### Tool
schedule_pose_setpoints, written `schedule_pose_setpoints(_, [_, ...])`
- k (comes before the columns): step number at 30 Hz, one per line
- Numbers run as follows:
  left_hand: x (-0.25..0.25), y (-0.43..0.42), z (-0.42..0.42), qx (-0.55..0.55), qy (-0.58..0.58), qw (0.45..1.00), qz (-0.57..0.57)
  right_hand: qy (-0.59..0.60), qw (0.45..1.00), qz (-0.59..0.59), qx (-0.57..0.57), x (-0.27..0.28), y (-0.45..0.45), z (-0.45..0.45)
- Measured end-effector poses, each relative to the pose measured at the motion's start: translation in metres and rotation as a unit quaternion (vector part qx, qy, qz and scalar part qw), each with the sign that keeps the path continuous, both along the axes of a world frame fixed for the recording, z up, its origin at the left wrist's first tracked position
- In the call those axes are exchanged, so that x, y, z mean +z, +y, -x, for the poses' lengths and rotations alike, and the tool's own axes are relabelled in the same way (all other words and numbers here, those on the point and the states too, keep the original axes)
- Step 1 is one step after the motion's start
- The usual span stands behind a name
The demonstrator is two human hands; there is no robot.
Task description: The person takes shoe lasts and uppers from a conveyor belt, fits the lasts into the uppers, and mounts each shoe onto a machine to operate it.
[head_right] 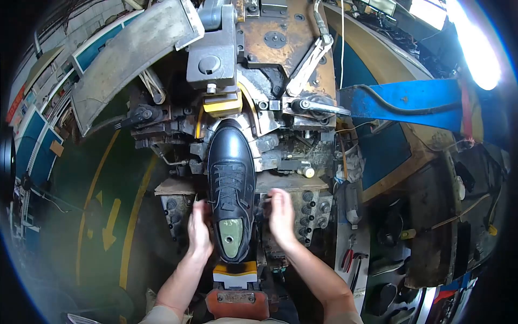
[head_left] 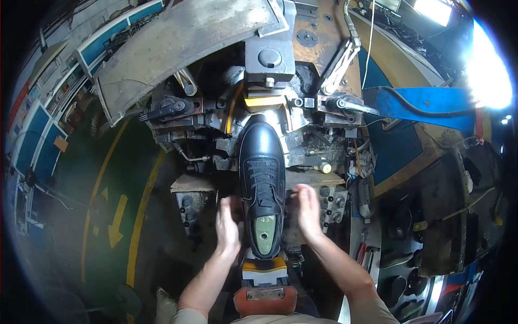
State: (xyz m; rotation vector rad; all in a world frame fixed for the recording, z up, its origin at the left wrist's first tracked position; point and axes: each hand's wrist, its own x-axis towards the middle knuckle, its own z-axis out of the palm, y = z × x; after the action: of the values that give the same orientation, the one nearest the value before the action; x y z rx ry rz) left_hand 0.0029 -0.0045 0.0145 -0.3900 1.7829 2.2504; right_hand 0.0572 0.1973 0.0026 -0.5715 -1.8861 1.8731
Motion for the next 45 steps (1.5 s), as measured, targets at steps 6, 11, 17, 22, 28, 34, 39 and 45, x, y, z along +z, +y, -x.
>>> schedule_pose_setpoints(6, [-0.081,-0.075,0.052,0.112,0.203,0.951,0.207,-0.194,0.930,-0.138,-0.280,-0.118,0.088,-0.043])
schedule_pose_setpoints(11, [-0.124,-0.116,0.074,0.157,0.122,0.949,0.245,-0.060,0.956,0.227,-0.176,-0.169,0.110,-0.065])
schedule_pose_setpoints(17, [-0.157,-0.130,0.086,0.279,0.116,0.894,0.332,-0.188,0.950,0.003,-0.251,-0.200,0.101,-0.107])
schedule_pose_setpoints(22, [-0.164,-0.153,0.087,0.160,0.095,0.962,0.200,-0.231,0.951,0.097,-0.180,-0.183,0.095,-0.119])
schedule_pose_setpoints(28, [-0.090,-0.125,0.021,0.104,0.277,0.876,0.381,-0.214,0.946,-0.042,-0.238,-0.199,0.089,-0.141])
schedule_pose_setpoints(34, [-0.126,-0.077,-0.095,-0.161,0.434,0.809,0.363,-0.274,0.937,-0.056,-0.208,-0.177,0.037,-0.167])
schedule_pose_setpoints(39, [-0.160,-0.094,-0.160,-0.367,0.171,0.889,0.214,-0.285,0.936,-0.045,-0.203,-0.181,0.005,-0.203])
schedule_pose_setpoints(45, [-0.170,-0.099,-0.161,-0.347,-0.052,0.936,0.035,-0.353,0.926,0.016,-0.130,-0.185,-0.023,-0.267])
